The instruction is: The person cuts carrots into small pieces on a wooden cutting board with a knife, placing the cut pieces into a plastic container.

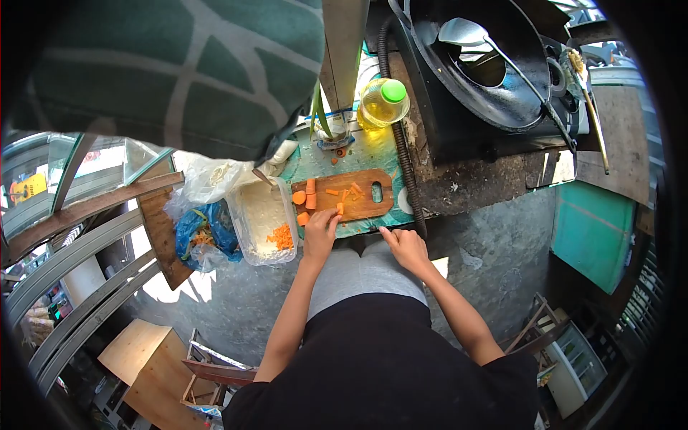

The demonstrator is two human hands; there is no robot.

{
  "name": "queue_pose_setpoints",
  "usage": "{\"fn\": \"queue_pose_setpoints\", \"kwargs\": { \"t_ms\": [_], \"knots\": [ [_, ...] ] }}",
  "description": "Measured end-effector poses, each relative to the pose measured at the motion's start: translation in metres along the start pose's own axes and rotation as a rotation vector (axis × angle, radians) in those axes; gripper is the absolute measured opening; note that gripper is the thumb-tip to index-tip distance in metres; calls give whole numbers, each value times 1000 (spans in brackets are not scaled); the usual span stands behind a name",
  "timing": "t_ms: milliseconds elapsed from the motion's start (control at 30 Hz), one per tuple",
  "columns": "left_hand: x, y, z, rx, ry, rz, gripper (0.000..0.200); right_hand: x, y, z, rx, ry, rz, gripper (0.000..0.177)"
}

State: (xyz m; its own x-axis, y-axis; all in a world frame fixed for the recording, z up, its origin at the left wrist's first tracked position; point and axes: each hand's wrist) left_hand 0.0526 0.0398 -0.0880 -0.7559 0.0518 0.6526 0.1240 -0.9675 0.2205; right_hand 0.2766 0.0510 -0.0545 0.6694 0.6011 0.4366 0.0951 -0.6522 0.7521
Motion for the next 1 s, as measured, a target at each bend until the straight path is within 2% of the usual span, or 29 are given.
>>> {"fn": "queue_pose_setpoints", "kwargs": {
  "t_ms": [67, 333, 400, 500, 633, 700, 800, 900, 1000],
  "knots": [
    [-2, -1, 0, -8, 5, 18, 18, 0, 2, -4, 176, 100, 150, 62],
    [-14, -9, 9, -43, -46, 162, 25, -9, -4, -7, 122, 109, 109, 62],
    [-11, -10, 20, 171, 26, 63, 28, -10, -3, -8, 110, 109, 110, 62],
    [-6, -12, 31, 265, 77, 41, 29, -9, 1, -9, 122, 84, 122, 63],
    [-20, -6, 6, 276, 113, 53, 31, -3, 2, -14, 100, 106, 90, 62],
    [-21, -4, 4, 155, 78, 125, 31, -2, 4, -14, 110, 119, 90, 61],
    [-22, -4, 9, 78, -30, 167, 31, -1, 4, -11, 100, 114, 83, 61],
    [-18, -3, 19, 185, 2, 135, 31, -4, 3, -6, 119, 115, 110, 61],
    [-21, -2, 15, 209, 66, 119, 30, -4, 4, -6, 127, 116, 115, 61]
  ]
}}
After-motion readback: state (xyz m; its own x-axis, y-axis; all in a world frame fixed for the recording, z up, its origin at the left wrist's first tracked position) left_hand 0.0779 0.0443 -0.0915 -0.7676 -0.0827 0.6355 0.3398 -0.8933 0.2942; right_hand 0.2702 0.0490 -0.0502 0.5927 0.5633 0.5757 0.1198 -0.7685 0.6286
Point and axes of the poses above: each hand's wrist, its own y-axis away from the middle knuckle, its own x-axis out of the back of the hand, z = x × y, and after that the axes turned 5 degrees about -y, right-handed
